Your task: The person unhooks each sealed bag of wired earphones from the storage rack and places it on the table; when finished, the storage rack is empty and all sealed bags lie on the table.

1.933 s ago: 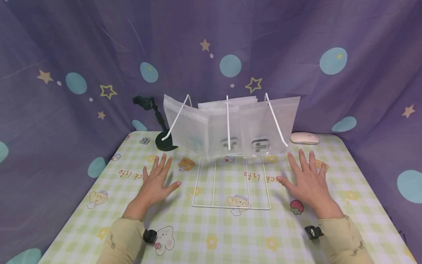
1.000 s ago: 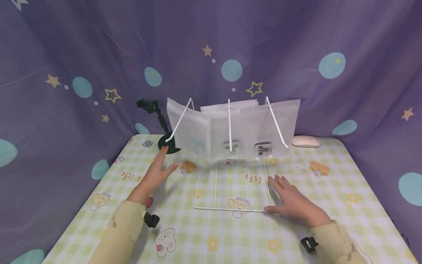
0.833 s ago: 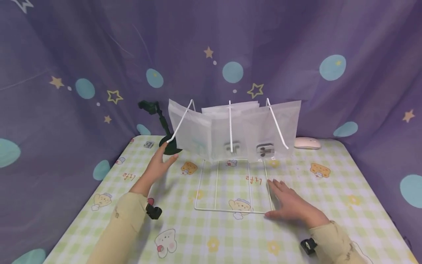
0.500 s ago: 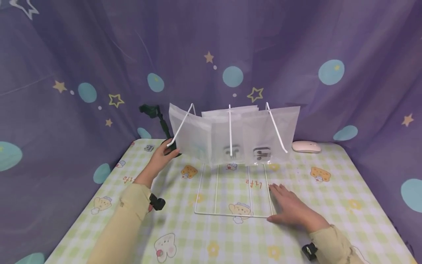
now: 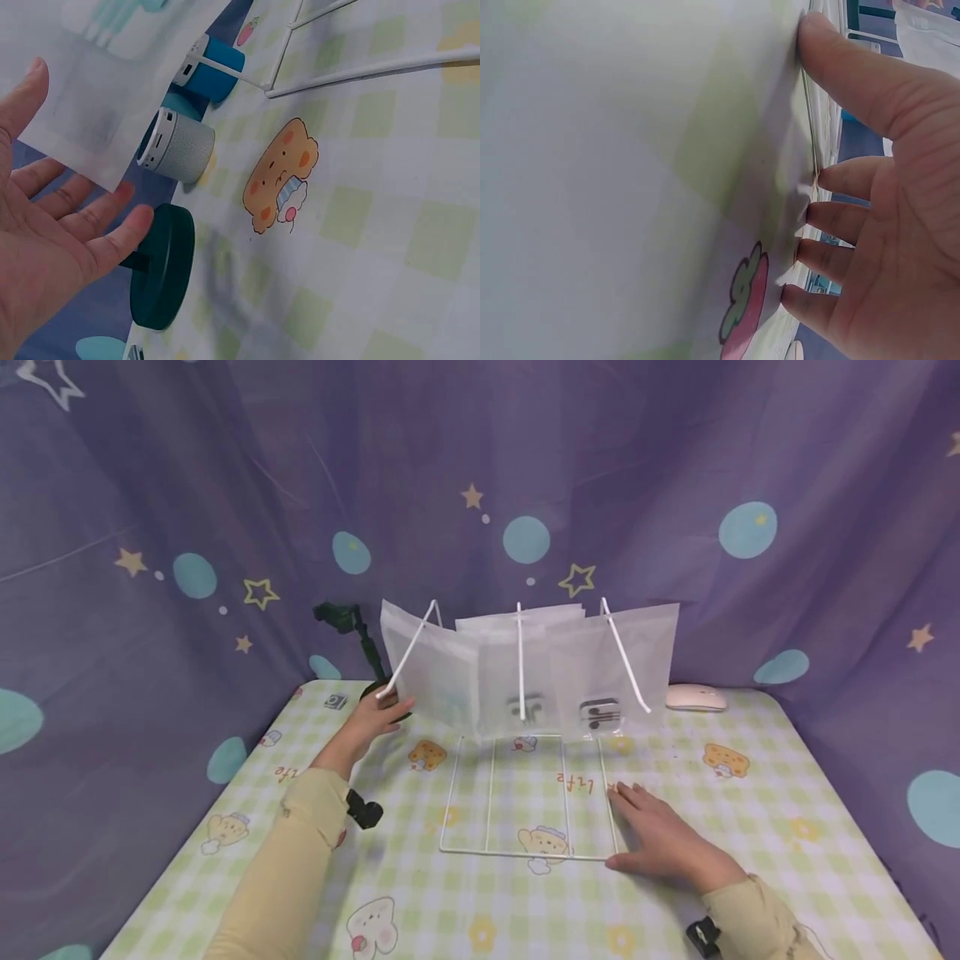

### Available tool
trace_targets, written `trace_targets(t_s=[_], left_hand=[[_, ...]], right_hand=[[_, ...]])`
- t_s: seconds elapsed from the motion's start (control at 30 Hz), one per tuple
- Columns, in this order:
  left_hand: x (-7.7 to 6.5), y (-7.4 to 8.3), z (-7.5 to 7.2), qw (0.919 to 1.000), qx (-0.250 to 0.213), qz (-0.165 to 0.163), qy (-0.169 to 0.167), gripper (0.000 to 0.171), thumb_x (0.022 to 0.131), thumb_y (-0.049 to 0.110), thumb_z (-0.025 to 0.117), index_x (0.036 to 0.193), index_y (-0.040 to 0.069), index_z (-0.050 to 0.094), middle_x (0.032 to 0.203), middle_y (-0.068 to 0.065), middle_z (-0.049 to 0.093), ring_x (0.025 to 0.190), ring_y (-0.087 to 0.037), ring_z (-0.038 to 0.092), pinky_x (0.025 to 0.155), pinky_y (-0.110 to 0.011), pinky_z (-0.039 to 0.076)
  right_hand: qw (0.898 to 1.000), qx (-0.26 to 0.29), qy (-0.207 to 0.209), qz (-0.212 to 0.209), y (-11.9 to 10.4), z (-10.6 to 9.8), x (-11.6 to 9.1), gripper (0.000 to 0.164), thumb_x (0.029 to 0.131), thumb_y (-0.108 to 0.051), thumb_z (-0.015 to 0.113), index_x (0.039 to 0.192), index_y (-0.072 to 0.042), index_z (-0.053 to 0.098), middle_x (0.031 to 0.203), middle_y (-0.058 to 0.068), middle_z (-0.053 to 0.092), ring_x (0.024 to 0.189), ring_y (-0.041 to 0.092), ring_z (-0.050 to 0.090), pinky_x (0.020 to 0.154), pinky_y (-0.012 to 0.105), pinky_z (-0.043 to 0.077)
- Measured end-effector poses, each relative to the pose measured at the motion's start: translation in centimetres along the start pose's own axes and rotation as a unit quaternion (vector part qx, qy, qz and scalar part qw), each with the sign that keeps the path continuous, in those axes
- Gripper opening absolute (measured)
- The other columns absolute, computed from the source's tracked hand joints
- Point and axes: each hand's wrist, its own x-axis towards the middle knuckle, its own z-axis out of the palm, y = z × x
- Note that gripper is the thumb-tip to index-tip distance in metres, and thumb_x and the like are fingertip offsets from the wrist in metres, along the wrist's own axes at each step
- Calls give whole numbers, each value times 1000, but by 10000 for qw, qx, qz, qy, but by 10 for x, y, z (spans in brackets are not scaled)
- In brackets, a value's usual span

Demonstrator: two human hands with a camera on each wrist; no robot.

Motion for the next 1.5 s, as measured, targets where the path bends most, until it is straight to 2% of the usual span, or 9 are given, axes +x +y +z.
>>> trace_targets(t_s=[0.2,0.43,0.57,0.77,1.0,1.13,1.27,1.37,1.5], left_hand=[[0,-8,-3,10000,-65,-57,-10,71,92,31,69,148,4,37,144,-21,45,131,-35,44,104,-54,39],[-1,-16,-3,9998,-160,-12,-97,53,95,22,67,138,-2,48,136,-22,52,126,-35,49,97,-51,46],[-5,-19,-3,9996,-170,-69,-233,54,95,27,66,137,-3,49,138,-21,52,128,-36,47,98,-52,45],[-18,-22,-4,9992,-98,-139,-369,54,96,36,63,134,0,53,135,-17,56,125,-32,49,97,-49,43],[-34,-27,-1,9991,-118,166,-379,48,100,36,55,122,-6,61,117,-17,67,109,-22,62,104,-44,37],[-46,-26,3,9974,-422,270,-513,48,102,36,52,123,-6,59,114,-17,69,97,-19,67,95,-41,46],[-59,-25,7,9915,-1008,464,-686,48,103,30,50,135,-5,51,123,-19,63,98,-21,68,85,-43,54],[-67,-24,9,9881,-1288,581,-615,44,103,24,50,136,-6,49,122,-17,63,97,-20,68,81,-44,56],[-77,-24,11,9885,-1329,609,-398,40,103,20,50,132,-8,51,116,-11,66,93,-17,68,79,-43,57]], right_hand=[[9999,37,-55,92,-1,0,0,102,75,-58,75,146,6,38,149,31,32,135,55,27,103,65,30],[10000,7,2,84,-3,-2,0,101,75,-56,77,145,6,39,149,31,34,134,55,29,102,66,30],[9999,24,-53,116,-2,-1,0,101,76,-56,76,146,5,38,150,31,32,135,55,27,102,66,29],[10000,77,-41,19,-3,-2,0,100,76,-56,76,146,6,38,149,31,33,134,56,28,101,66,30],[10000,57,25,4,-1,0,-1,99,76,-55,76,145,6,39,149,31,33,134,56,27,101,67,30],[9999,54,95,42,0,1,-1,99,76,-55,77,146,5,39,149,31,33,134,55,27,102,66,30],[9999,56,74,70,1,2,-1,101,76,-57,76,146,5,39,150,30,33,135,55,27,102,66,30],[10000,54,65,47,2,2,-1,101,76,-58,75,146,5,39,149,30,33,134,55,27,102,66,30],[9999,68,81,53,2,3,-1,101,76,-57,75,146,5,39,150,30,33,135,55,27,102,66,29]])
